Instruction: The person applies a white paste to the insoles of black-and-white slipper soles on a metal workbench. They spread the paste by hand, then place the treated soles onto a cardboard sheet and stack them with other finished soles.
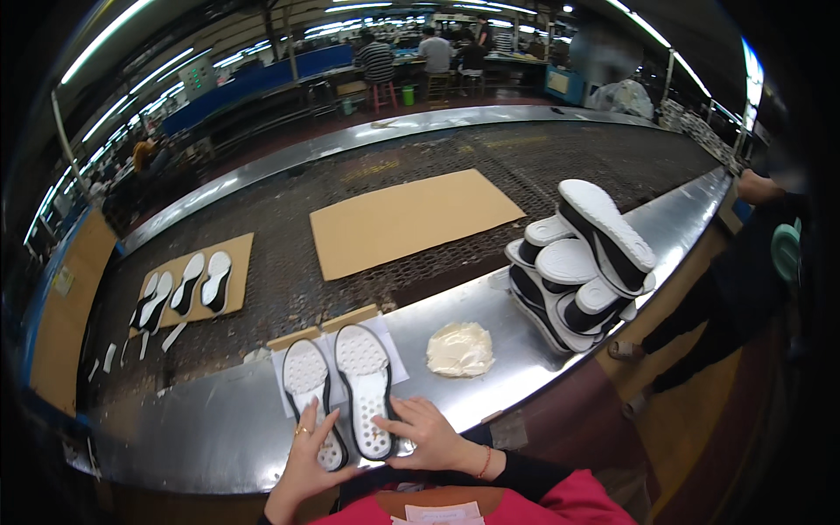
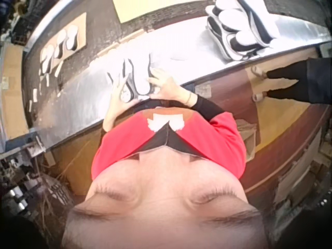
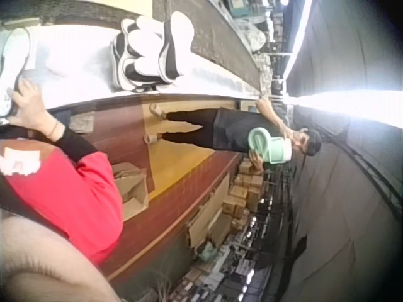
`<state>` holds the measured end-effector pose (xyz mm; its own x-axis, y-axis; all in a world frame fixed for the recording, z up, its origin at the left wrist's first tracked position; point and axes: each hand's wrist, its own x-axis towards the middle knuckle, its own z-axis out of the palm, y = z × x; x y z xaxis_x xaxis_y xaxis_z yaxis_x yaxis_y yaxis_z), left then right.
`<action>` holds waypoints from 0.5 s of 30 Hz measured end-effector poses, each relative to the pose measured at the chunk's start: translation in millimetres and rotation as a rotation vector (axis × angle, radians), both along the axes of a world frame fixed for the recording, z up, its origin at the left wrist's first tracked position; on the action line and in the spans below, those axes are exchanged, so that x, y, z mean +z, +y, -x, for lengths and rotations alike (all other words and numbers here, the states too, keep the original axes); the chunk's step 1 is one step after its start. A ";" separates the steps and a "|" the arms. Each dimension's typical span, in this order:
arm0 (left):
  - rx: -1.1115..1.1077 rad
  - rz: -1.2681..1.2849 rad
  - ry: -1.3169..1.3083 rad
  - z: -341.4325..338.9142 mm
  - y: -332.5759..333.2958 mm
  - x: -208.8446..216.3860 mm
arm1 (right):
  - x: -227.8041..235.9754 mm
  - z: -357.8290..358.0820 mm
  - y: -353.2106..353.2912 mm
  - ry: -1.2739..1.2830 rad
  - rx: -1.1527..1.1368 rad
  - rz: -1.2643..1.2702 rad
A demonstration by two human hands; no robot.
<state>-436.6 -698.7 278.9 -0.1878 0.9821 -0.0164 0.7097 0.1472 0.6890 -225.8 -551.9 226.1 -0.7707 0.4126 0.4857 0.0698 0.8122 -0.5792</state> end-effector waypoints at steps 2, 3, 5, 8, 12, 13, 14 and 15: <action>-0.043 0.070 0.065 7.6 14.7 21.1 | 0.0 0.9 3.9 0.001 -0.010 0.004; -0.013 0.001 0.143 14.6 26.0 27.4 | -3.6 -1.7 5.3 0.005 -0.028 0.025; 0.039 -0.127 0.169 40.7 65.8 39.5 | -8.6 -10.7 12.4 0.067 0.043 0.205; -0.036 -0.238 0.132 89.5 161.3 30.9 | -13.6 -31.9 20.9 0.157 0.001 0.240; 0.061 -0.062 -0.054 148.0 307.8 -28.1 | -24.3 -36.0 25.3 0.229 -0.407 0.342; 0.147 -0.006 -0.011 175.6 345.4 -57.9 | -30.8 -32.4 27.5 0.277 -0.435 0.460; 0.179 0.021 0.122 216.2 381.6 -89.1 | -32.1 -23.7 27.7 0.400 -0.419 0.463; 0.232 0.049 0.263 242.0 409.2 -105.8 | -34.1 -19.1 29.2 0.401 -0.421 0.424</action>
